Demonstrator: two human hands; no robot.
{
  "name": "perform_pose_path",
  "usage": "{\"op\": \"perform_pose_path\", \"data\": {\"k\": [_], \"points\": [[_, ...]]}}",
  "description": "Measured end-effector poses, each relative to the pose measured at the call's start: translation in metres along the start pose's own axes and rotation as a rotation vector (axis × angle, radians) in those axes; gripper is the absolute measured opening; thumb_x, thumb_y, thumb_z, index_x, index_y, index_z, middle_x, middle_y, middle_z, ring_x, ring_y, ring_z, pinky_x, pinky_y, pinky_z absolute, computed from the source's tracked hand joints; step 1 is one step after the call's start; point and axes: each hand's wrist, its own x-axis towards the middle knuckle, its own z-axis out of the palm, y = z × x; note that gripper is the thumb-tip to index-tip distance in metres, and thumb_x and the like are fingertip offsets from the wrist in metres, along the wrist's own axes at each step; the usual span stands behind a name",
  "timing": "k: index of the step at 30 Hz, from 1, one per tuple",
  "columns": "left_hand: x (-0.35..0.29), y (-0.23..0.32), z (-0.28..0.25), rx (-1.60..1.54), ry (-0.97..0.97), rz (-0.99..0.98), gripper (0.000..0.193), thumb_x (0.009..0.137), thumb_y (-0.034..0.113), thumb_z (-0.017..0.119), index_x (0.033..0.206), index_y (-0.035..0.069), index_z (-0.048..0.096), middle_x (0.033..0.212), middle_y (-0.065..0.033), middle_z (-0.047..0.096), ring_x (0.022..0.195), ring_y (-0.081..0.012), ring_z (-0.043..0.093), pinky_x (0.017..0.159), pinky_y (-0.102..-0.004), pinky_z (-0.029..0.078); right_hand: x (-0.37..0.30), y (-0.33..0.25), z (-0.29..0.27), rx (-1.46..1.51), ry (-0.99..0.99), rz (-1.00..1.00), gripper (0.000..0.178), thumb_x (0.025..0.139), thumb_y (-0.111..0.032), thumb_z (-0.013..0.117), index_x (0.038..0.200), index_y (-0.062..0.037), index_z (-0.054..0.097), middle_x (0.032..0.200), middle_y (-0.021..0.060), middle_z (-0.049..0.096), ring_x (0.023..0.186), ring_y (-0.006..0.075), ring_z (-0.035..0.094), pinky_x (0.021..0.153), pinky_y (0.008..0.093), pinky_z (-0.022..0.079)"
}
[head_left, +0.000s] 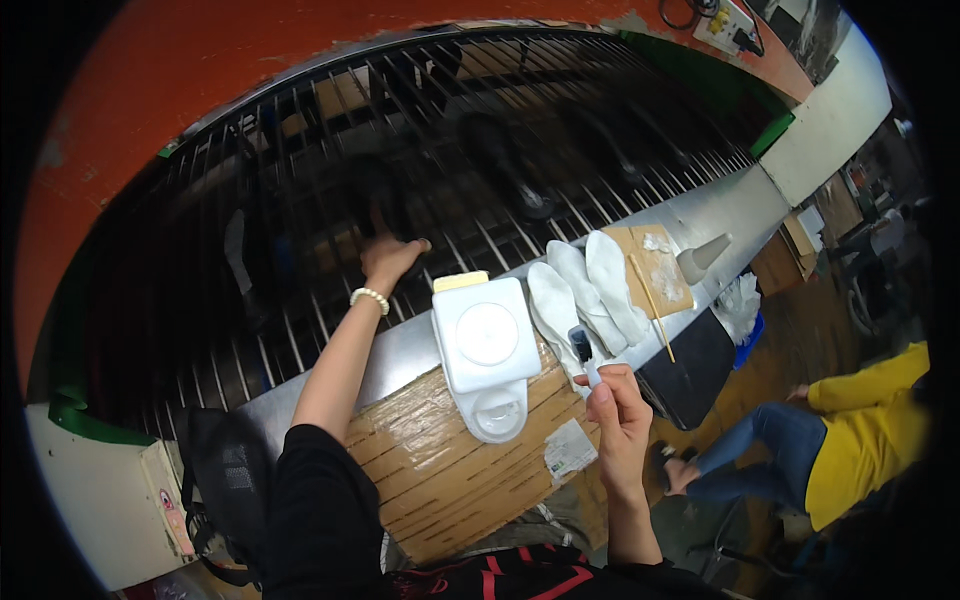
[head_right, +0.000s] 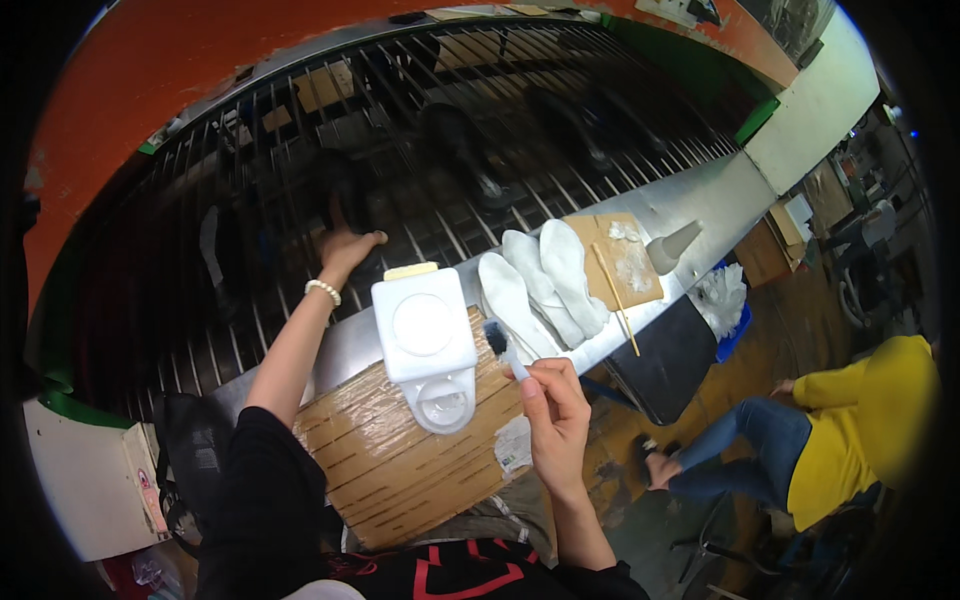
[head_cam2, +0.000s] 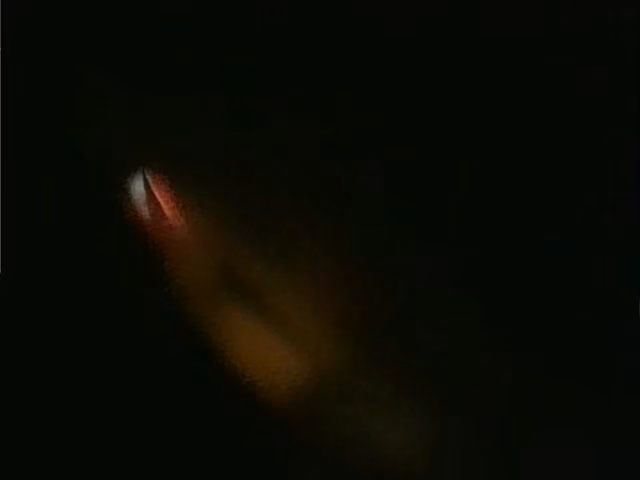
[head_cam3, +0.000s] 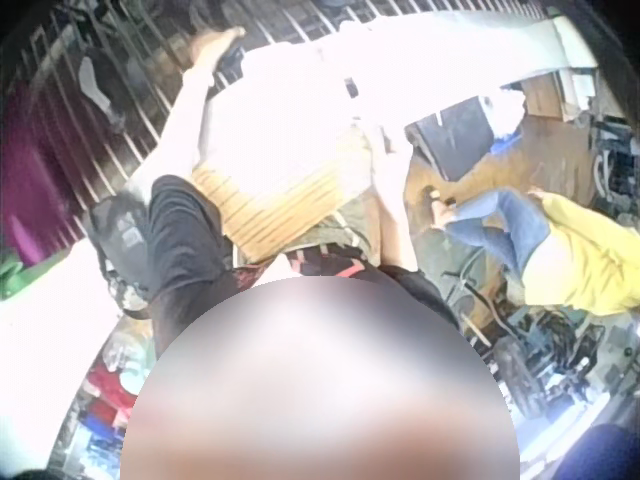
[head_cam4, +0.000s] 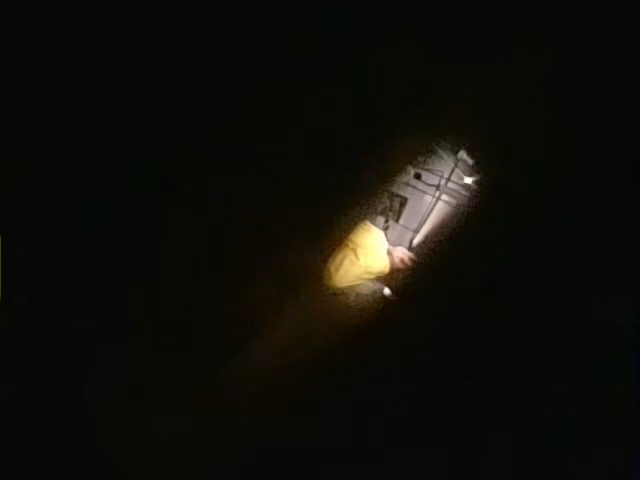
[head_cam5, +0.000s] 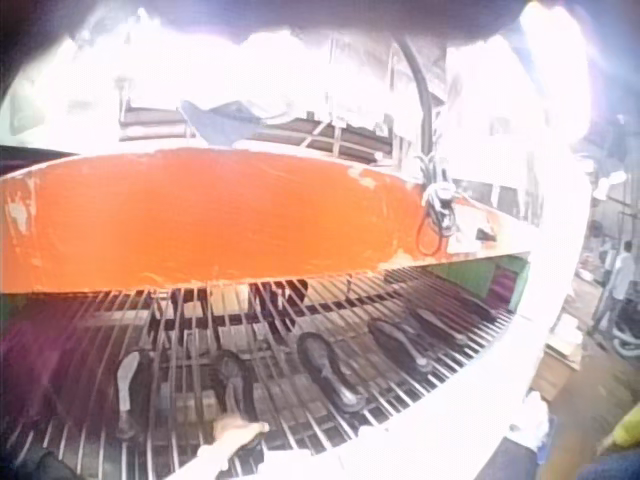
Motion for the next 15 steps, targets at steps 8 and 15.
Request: {"op": "perform_pose_path", "data": {"k": [8, 15], "points": [[-0.114, -0.021, -0.169, -1.045, -0.300, -0.075, 0.051, 0.084, 0.025, 0.073, 0.124, -0.007, 0.065, 0.117, -0.0195, 0.068, 0.103, -0.0224, 0.069, 0.095, -0.0321, 0.055, -0.005, 0.019, -0.032, -0.106, 0.000, 0.033, 0.015, 0.100, -0.006, 0.059, 0.104, 0.0045, 0.069, 0.091, 0.0029, 0.055, 0.084, 0.0098, 0.049, 0.075, 0.0232, 0.038], [-0.276, -0.051, -0.178, -1.833, -0.371, 0.205, 0.104, 0.089, 0.070, 0.058, 0.157, 0.000, 0.023, 0.159, -0.0250, 0.029, 0.138, -0.0477, 0.042, 0.115, -0.0562, 0.037, -0.005, 0.003, -0.034, -0.653, -0.228, -0.385, 0.016, 0.088, -0.012, 0.074, 0.103, -0.0128, 0.078, 0.098, 0.0021, 0.060, 0.073, 0.0132, 0.051, 0.079, 0.0294, 0.038]]}}
